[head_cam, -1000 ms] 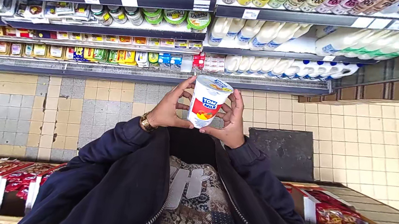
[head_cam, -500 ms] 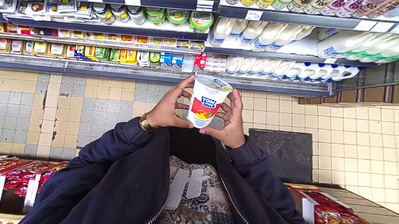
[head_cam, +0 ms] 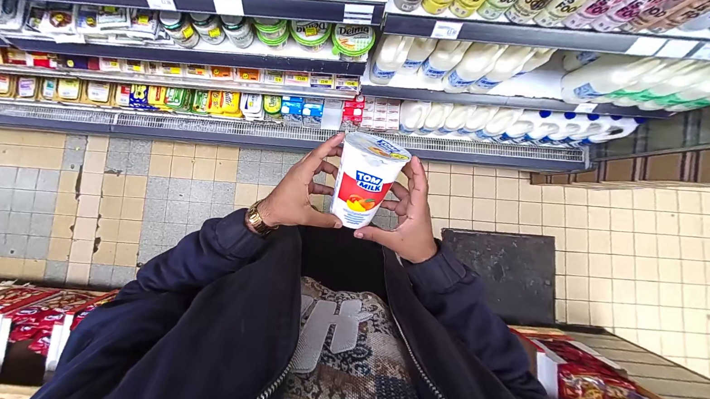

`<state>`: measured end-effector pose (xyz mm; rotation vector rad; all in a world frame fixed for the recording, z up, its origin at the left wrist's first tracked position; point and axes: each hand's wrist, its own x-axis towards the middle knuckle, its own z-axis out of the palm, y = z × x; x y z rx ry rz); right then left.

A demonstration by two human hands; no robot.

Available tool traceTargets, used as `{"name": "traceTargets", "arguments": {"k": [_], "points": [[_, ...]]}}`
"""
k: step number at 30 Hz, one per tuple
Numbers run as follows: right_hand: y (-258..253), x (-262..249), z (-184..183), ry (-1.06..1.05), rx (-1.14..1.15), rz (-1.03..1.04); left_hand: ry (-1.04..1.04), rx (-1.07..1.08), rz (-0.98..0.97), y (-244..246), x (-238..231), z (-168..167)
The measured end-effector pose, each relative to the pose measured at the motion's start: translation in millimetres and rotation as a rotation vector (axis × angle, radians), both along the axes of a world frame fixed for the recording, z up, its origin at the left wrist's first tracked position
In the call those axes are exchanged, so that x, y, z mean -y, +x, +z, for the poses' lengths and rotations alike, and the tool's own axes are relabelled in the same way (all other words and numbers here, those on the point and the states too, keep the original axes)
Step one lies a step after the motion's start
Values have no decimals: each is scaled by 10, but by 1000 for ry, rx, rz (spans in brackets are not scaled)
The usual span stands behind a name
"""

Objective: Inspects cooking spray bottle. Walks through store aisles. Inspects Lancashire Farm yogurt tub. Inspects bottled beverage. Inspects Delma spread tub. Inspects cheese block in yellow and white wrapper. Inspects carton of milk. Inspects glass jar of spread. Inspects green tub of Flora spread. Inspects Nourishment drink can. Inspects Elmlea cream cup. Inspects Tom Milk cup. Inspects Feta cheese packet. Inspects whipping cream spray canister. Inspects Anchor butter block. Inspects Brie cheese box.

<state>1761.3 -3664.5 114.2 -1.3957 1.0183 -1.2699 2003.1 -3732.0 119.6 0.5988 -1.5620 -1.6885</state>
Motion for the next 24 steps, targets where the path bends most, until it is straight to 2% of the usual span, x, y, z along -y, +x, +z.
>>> {"name": "traceTargets", "arguments": {"k": [15,24], "points": [[-532,666,80,-26,2,70,-2,0,65,-480,454,113],[-963,1248,173,-103,-80,51,-66,39,169,-1028,932,270]]}}
